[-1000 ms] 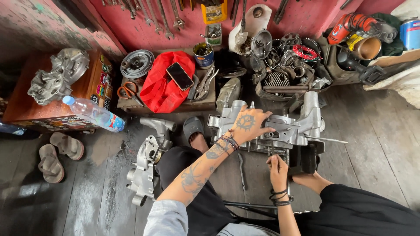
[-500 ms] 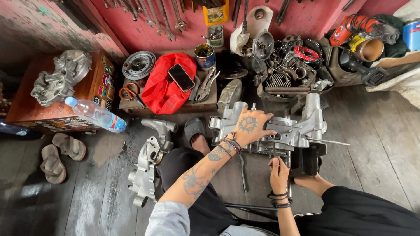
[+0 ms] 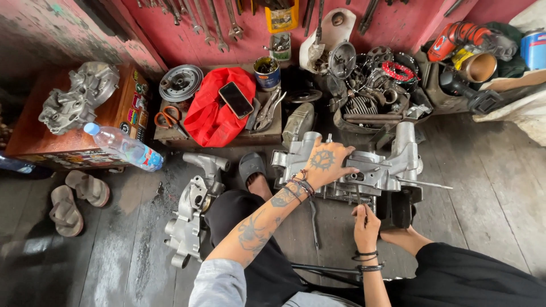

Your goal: The person sits on the floor and uses a screwdriver to tighten bolts on a silver engine casing. They then use a hammer to tap the casing into place and continue adjusting the assembly with their hands.

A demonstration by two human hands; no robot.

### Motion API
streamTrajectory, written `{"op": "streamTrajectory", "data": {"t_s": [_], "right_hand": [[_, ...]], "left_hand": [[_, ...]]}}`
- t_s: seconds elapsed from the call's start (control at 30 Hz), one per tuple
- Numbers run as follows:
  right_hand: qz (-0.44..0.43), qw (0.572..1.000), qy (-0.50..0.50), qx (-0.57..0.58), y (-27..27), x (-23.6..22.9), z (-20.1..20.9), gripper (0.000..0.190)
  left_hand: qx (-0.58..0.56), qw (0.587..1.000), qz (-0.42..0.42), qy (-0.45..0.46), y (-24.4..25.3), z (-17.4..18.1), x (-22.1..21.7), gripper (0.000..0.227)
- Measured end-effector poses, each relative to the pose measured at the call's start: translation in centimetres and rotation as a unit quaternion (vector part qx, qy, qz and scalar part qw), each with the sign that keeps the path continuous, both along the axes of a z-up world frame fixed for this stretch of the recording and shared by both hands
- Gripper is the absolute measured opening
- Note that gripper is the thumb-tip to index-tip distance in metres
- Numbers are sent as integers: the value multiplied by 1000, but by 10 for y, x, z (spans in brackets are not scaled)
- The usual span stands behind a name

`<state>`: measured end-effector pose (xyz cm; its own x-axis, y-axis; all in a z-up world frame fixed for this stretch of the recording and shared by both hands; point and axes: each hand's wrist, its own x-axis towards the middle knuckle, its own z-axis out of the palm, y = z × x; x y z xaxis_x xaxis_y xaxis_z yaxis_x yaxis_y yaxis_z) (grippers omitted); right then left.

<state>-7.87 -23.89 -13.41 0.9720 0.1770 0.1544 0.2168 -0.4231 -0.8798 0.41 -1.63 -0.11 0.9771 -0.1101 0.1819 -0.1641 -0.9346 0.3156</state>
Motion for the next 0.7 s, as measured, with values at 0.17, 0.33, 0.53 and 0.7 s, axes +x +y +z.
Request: {"op": "streamTrajectory", "data": {"t_s": [0.17,0.33,0.53,0.7], "right_hand": [[-22,999,14,28,14,-5,-20,44],[-50,999,-8,5,13,2,-23,47],[-54,998,7,14,21,-6,-38,45],[-46,999,1,12,16,0,-18,45]], "left_hand": [[-21,1000,-13,-5,0,11,-10,63],[-43,999,-18,-3,3,15,-9,58],[-39,999,-13,3,1,17,-12,58],[-59,998,-15,1,3,15,-10,54]]}}
